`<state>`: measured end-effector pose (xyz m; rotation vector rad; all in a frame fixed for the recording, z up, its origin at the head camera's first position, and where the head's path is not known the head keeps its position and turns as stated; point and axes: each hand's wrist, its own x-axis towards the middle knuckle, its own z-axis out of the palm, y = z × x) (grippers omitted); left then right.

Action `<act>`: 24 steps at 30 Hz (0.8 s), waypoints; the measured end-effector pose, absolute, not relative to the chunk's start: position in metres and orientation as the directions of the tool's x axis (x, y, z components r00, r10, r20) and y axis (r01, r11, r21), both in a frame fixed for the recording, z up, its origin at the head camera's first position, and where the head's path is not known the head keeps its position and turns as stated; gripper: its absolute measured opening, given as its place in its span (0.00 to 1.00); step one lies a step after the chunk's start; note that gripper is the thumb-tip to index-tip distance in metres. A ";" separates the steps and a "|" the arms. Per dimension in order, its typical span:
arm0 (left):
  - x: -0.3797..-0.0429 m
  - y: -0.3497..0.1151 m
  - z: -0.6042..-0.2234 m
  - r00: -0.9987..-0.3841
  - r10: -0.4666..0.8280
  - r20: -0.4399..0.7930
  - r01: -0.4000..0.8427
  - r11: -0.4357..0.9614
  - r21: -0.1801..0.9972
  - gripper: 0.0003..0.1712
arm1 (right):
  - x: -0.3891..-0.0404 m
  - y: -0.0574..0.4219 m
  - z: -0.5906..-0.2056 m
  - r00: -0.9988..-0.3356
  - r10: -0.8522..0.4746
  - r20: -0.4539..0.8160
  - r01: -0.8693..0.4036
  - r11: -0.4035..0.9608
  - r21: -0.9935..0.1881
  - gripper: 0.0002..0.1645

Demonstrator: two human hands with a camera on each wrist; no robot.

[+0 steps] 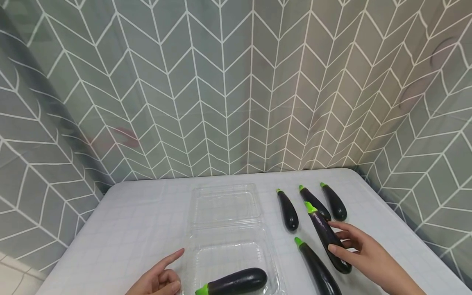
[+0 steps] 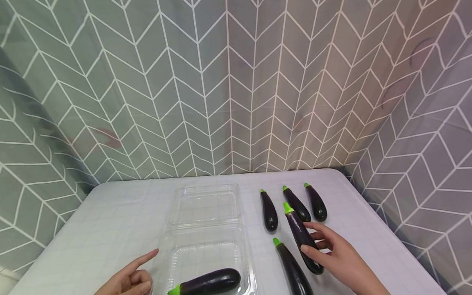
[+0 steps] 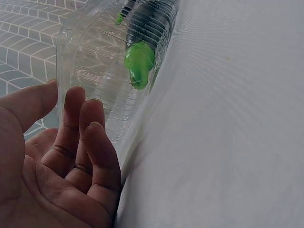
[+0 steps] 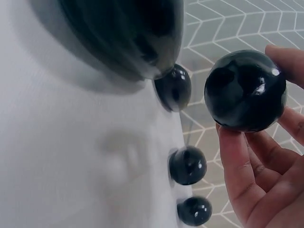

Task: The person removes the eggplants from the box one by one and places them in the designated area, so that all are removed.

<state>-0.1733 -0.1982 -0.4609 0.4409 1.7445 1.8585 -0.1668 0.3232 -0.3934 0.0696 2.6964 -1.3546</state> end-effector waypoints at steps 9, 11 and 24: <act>-0.174 -0.198 -0.460 -0.803 0.579 -0.140 -0.165 0.009 0.986 0.46 | -0.159 0.335 -0.397 -0.992 0.000 -0.130 0.105 0.583 -0.806 0.40; -0.174 -0.199 -0.460 -0.803 0.579 -0.142 -0.168 0.008 0.986 0.46 | -0.157 0.338 -0.398 -0.992 0.002 -0.129 0.105 0.593 -0.798 0.40; -0.173 -0.197 -0.461 -0.808 0.576 -0.124 -0.144 0.010 0.989 0.45 | -0.144 0.353 -0.412 -0.995 0.024 -0.101 0.092 0.650 -0.754 0.40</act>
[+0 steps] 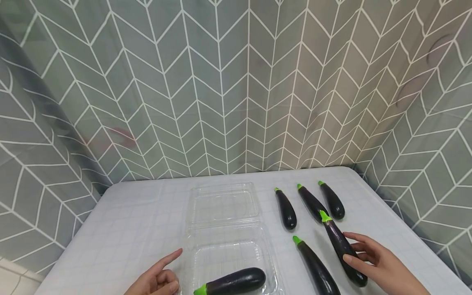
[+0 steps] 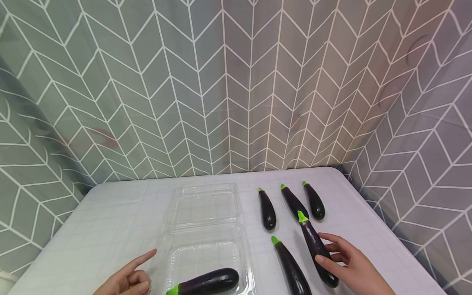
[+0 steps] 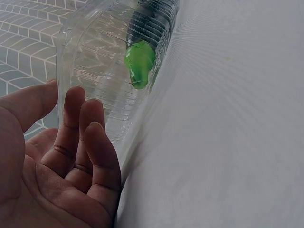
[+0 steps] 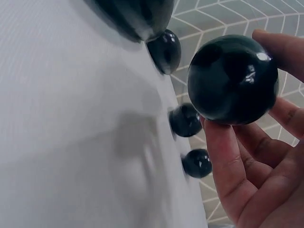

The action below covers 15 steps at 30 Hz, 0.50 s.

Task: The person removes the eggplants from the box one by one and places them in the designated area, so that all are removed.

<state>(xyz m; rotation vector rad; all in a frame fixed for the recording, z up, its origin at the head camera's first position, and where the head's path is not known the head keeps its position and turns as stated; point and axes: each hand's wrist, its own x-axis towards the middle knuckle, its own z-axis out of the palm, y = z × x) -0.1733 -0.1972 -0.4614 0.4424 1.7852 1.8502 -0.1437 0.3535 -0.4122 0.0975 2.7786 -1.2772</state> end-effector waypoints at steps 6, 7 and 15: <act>-0.173 -0.197 -0.461 -0.813 0.569 -0.127 -0.146 0.013 0.989 0.45 | -0.140 0.362 -0.420 -0.991 0.021 -0.131 0.116 0.624 -0.773 0.41; -0.173 -0.197 -0.461 -0.812 0.569 -0.130 -0.149 0.013 0.989 0.46 | -0.140 0.364 -0.422 -0.989 0.020 -0.146 0.127 0.620 -0.774 0.41; -0.174 -0.198 -0.460 -0.798 0.588 -0.134 -0.163 0.004 0.987 0.45 | -0.141 0.369 -0.425 -0.979 -0.003 -0.206 0.162 0.610 -0.776 0.41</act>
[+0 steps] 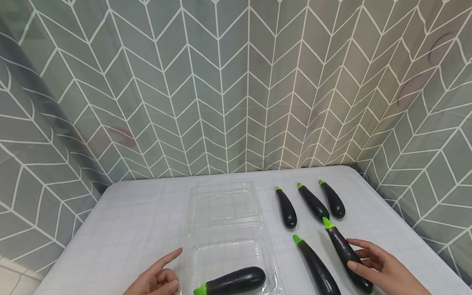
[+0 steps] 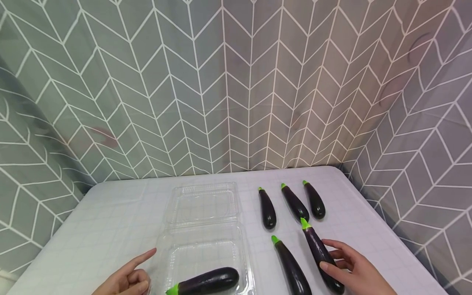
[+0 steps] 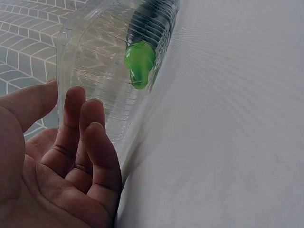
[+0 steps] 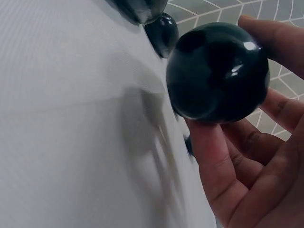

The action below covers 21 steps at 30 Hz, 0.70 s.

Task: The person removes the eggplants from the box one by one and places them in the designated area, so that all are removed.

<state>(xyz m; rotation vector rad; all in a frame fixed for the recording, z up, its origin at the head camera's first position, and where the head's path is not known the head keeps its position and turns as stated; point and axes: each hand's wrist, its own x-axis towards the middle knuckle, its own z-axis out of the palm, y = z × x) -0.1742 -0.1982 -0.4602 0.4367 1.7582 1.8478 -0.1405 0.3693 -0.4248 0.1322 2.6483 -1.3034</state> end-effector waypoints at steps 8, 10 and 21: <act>-0.174 -0.199 -0.459 -0.783 0.615 -0.088 -0.109 0.003 0.994 0.43 | -0.145 0.374 -0.430 -0.963 0.033 -0.267 0.225 0.639 -0.735 0.43; -0.174 -0.199 -0.459 -0.781 0.619 -0.080 -0.097 0.006 0.995 0.42 | -0.146 0.374 -0.431 -0.955 0.041 -0.294 0.253 0.631 -0.733 0.43; -0.173 -0.201 -0.459 -0.776 0.626 -0.072 -0.096 -0.005 0.995 0.42 | -0.150 0.373 -0.435 -0.948 0.052 -0.313 0.265 0.673 -0.690 0.43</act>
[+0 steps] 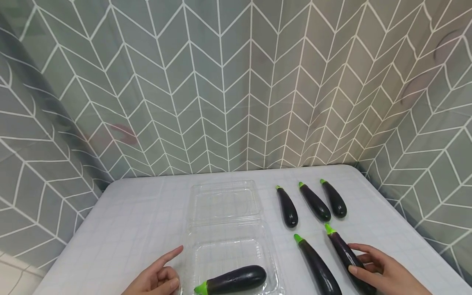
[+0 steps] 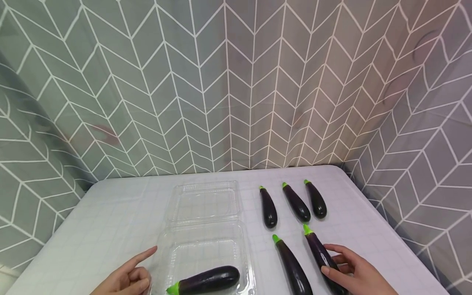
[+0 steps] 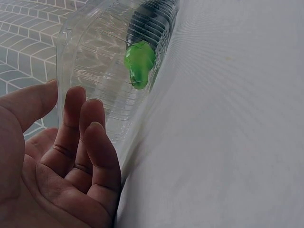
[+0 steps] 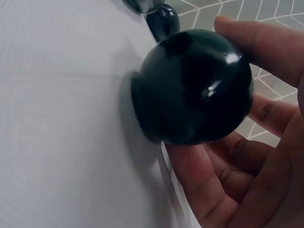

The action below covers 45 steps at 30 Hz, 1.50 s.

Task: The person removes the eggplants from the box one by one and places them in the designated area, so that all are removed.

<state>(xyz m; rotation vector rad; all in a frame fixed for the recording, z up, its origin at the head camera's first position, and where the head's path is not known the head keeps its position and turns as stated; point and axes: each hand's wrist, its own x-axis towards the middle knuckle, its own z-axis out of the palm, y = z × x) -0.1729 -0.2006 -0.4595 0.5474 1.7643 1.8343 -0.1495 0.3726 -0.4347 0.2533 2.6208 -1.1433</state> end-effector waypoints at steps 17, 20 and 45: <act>-0.176 -0.200 -0.461 -0.747 0.664 -0.021 -0.074 -0.052 0.996 0.41 | -0.149 0.367 -0.434 -0.936 0.120 -0.330 0.310 0.726 -0.614 0.45; -0.176 -0.200 -0.460 -0.752 0.658 -0.034 -0.083 -0.044 0.996 0.41 | -0.150 0.366 -0.435 -0.934 0.127 -0.334 0.316 0.731 -0.605 0.45; -0.176 -0.203 -0.457 -0.757 0.648 -0.082 -0.100 0.009 0.995 0.40 | -0.150 0.370 -0.436 -0.939 0.106 -0.327 0.286 0.770 -0.570 0.49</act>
